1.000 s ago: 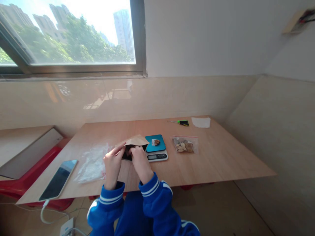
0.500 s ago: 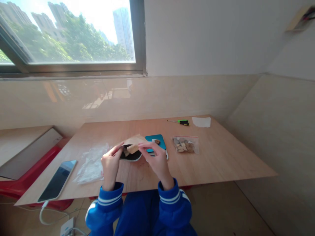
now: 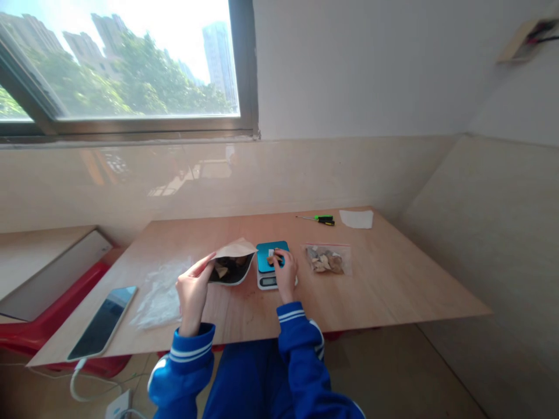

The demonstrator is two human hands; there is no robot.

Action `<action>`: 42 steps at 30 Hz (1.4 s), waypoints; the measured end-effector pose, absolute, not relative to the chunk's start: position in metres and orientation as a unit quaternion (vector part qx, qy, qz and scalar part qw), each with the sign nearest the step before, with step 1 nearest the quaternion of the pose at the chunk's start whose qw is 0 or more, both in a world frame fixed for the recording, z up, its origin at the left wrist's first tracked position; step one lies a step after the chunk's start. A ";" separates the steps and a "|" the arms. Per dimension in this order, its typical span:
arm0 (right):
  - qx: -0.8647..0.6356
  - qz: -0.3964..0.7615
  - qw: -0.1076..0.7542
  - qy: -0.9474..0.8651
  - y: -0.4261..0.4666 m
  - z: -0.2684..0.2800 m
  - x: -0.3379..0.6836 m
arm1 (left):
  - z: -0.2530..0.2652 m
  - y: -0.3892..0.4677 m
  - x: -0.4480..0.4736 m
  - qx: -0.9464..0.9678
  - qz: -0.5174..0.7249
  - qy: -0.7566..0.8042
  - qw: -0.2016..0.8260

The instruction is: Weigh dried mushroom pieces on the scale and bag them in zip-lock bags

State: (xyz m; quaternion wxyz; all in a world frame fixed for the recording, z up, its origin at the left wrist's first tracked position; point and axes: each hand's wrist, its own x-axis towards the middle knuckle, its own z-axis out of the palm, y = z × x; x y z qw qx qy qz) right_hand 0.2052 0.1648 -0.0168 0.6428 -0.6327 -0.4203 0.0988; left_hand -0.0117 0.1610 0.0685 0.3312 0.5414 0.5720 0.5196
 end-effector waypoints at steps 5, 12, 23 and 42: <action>-0.574 0.065 0.677 -0.455 0.130 0.036 0.173 | 0.066 0.162 -0.007 0.547 0.510 0.568 0.344; -0.566 0.136 0.333 -0.742 0.127 0.063 0.121 | 0.065 0.159 -0.005 0.549 0.498 0.566 0.361; -0.590 0.206 0.260 -0.736 0.187 0.046 0.102 | 0.057 0.155 -0.007 0.545 0.488 0.585 0.351; -0.549 0.235 0.411 -0.689 0.126 0.081 0.134 | 0.065 0.162 -0.012 0.524 0.511 0.570 0.374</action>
